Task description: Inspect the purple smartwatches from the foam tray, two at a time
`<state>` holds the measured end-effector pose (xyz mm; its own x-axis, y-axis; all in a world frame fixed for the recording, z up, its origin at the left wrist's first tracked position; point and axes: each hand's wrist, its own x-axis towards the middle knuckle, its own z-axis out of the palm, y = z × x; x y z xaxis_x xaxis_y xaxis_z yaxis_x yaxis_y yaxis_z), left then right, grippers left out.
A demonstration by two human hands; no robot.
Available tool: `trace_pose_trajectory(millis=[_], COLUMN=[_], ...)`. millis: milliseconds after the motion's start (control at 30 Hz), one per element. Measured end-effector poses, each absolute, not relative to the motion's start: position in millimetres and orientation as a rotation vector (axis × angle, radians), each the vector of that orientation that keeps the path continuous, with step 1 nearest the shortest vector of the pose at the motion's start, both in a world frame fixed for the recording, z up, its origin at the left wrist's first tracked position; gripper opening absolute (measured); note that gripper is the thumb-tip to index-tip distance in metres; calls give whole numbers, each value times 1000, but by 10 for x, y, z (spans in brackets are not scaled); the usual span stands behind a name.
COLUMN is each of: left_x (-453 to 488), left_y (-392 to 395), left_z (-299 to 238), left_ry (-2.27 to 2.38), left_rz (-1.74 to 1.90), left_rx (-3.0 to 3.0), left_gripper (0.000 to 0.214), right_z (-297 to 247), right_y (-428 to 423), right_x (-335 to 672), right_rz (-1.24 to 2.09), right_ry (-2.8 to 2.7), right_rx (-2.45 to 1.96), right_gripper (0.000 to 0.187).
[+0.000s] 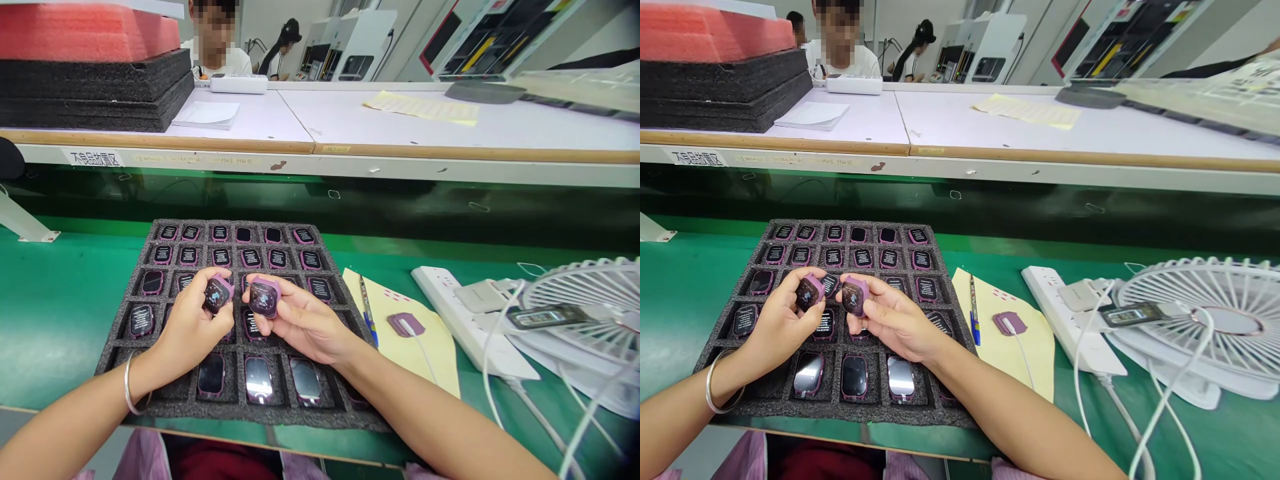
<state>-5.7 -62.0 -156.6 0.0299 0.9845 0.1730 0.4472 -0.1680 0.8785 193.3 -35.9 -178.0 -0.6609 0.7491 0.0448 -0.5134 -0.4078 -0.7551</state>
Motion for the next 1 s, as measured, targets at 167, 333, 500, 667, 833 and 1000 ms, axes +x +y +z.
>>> trace_pose_trajectory(millis=[167,333,500,667,833,1000], left_x=[-48,-49,-58,-49,-63,-86], left_y=[-634,-623,-578,-530,-517,-522], left_z=[-1543,-1545,-1573,-1559,-1550,-1552], left_ry=[1450,1438,1373,1179,1082,1083], left_rz=[1080,1057,1065,1092,1095,1085], left_rx=[1622,1608,1468,1083,912,941], left_gripper=[39,42,43,63,53,37], right_z=[-1785,-1779,-1753,-1784,-1847,-1858], right_y=[-362,-368,-323,-246,-234,-267], right_x=[1935,1938,1925,1907,1903,1889], right_rz=[2109,2132,2092,2063,1962,1900], right_ry=[-987,-987,-935,-830,-862,-942], right_rx=[-387,-405,-487,-613,-723,-743], right_gripper=[39,38,41,46,38,40])
